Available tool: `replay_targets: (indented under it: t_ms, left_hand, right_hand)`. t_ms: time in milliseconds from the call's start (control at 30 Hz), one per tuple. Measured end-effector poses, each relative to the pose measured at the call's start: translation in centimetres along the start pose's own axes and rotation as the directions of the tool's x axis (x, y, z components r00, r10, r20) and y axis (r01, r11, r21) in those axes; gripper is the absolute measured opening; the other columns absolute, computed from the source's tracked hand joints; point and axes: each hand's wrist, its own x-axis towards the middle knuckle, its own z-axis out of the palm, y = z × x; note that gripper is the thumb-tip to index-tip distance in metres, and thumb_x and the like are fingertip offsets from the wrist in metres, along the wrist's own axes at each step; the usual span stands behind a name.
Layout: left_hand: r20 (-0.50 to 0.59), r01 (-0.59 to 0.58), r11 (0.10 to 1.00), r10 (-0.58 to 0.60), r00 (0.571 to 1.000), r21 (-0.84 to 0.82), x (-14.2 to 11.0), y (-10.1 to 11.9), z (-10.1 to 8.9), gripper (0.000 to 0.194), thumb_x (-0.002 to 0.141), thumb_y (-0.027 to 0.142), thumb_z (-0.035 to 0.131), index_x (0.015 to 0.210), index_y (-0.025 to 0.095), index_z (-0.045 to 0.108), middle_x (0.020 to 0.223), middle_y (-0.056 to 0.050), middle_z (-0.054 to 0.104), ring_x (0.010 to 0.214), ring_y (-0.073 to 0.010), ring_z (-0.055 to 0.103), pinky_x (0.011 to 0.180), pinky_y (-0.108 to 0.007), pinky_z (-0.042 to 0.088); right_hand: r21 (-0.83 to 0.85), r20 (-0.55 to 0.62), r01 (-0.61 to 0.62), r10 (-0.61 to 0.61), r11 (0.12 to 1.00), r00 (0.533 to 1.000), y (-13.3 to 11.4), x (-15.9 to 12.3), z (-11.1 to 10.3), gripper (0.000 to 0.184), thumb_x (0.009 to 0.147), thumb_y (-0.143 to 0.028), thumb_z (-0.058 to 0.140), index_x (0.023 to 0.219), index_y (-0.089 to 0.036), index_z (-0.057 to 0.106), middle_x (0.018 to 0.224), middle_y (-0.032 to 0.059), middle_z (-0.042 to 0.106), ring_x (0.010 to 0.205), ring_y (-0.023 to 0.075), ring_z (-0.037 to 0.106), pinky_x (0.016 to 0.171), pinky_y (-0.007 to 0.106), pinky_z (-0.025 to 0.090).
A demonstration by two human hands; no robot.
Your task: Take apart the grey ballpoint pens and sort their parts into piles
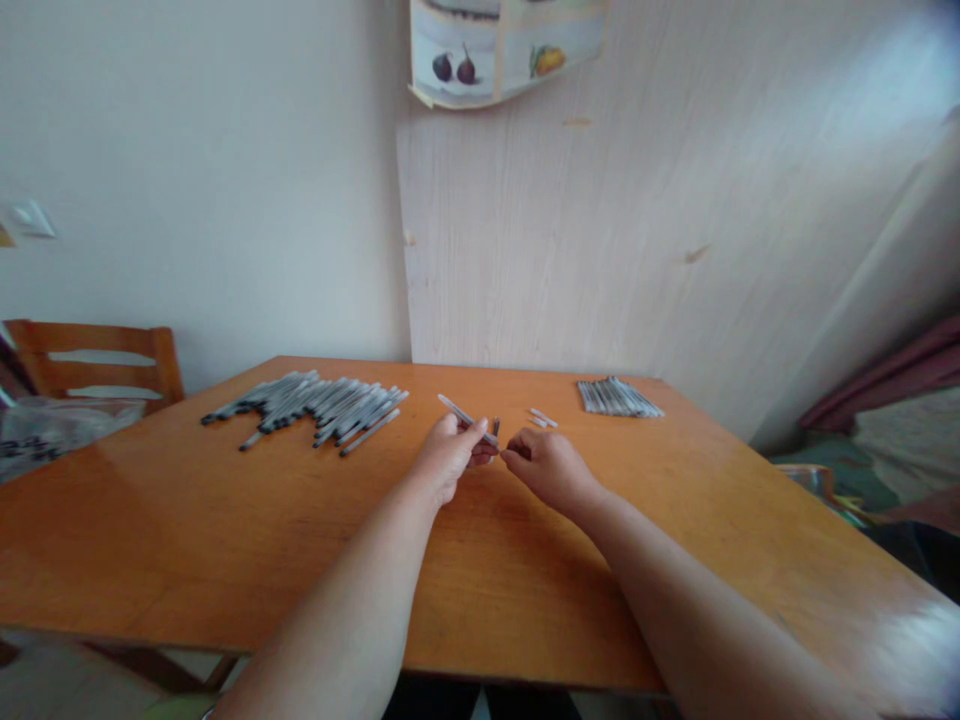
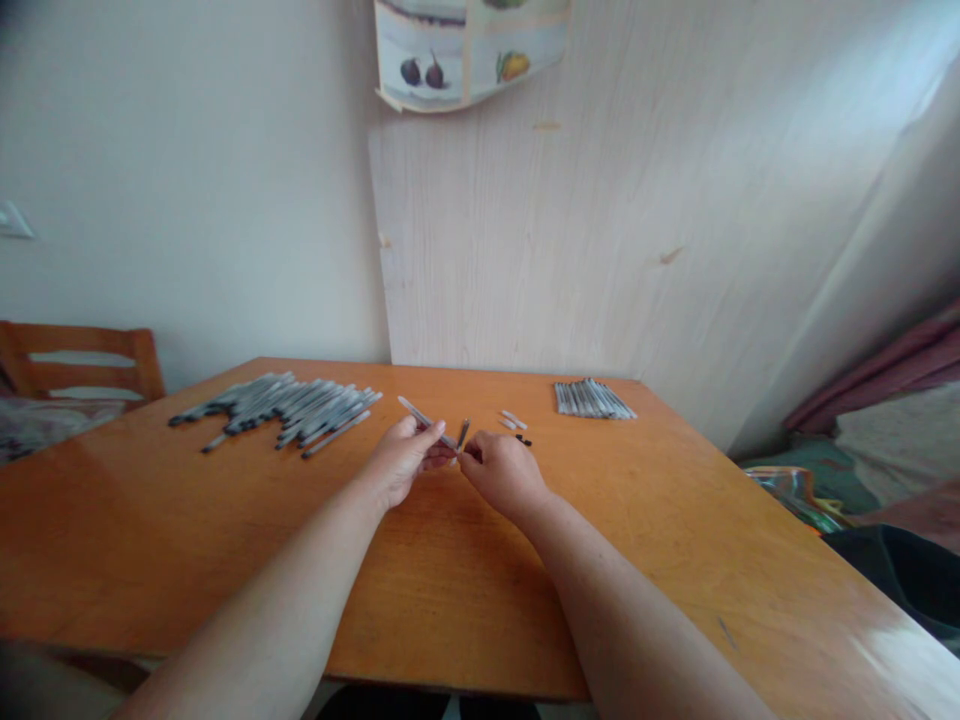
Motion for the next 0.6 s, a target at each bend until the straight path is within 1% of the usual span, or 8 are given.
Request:
replay_targets:
  t_ms: [133, 233, 367, 500, 600]
  left_hand:
    - [-0.015, -0.014, 1.0, 0.014, 1.0, 0.001, 0.1, 0.4, -0.3, 0.022, 0.08, 0.028, 0.07, 0.086, 0.016, 0.052, 0.077, -0.009, 0.07, 0.061, -0.0168, 0.068, 0.056, -0.026, 0.053]
    - [-0.094, -0.078, 0.997, 0.079, 0.992, 0.009, 0.4, 1.0, -1.0, 0.021, 0.08, 0.028, 0.069, 0.086, 0.016, 0.052, 0.078, -0.009, 0.07, 0.061, -0.0157, 0.068, 0.055, -0.024, 0.051]
    - [-0.228, -0.172, 0.985, 0.164, 0.96, -0.014, 1.1, 1.9, -2.4, 0.022, 0.081, 0.03, 0.068, 0.082, 0.016, 0.051, 0.077, -0.008, 0.07, 0.061, -0.0142, 0.067, 0.055, -0.023, 0.05]
    - [-0.335, -0.197, 0.98, 0.175, 0.926, -0.032, 1.7, 2.6, -3.7, 0.027, 0.081, 0.039, 0.067, 0.08, 0.016, 0.051, 0.069, -0.005, 0.067, 0.062, -0.0144, 0.068, 0.056, -0.022, 0.05]
    - [-0.396, -0.215, 0.976, 0.188, 0.899, -0.024, 2.0, 2.7, -4.4, 0.028, 0.08, 0.04, 0.068, 0.083, 0.017, 0.053, 0.069, -0.004, 0.067, 0.062, -0.0138, 0.067, 0.057, -0.023, 0.05]
  right_hand:
    - [-0.023, 0.028, -0.007, 0.008, 1.0, 1.0, -0.2, -0.1, -0.4, 0.019, 0.083, -0.033, 0.053, 0.075, -0.02, 0.066, 0.064, -0.0004, 0.062, 0.059, 0.0115, 0.053, 0.054, 0.023, 0.032]
    - [-0.042, 0.037, -0.005, 0.007, 0.999, 0.999, -0.2, -0.1, -0.7, 0.018, 0.082, -0.033, 0.054, 0.075, -0.021, 0.066, 0.066, 0.0, 0.064, 0.061, 0.0122, 0.055, 0.055, 0.023, 0.033]
    - [-0.062, 0.062, 0.016, -0.012, 0.998, 0.998, -0.1, -0.2, -1.0, 0.015, 0.08, -0.031, 0.055, 0.074, -0.022, 0.066, 0.067, 0.0, 0.065, 0.061, 0.0128, 0.056, 0.055, 0.023, 0.033]
    - [-0.074, 0.098, 0.019, -0.012, 0.997, 0.995, 0.2, -0.2, -1.3, 0.013, 0.078, -0.028, 0.056, 0.073, -0.021, 0.066, 0.066, 0.0007, 0.065, 0.061, 0.0131, 0.056, 0.055, 0.023, 0.032]
    - [-0.11, 0.081, -0.023, 0.032, 0.994, 0.996, 0.6, -0.1, -1.3, 0.014, 0.078, -0.028, 0.055, 0.073, -0.021, 0.066, 0.067, 0.0025, 0.066, 0.063, 0.0147, 0.057, 0.055, 0.024, 0.032]
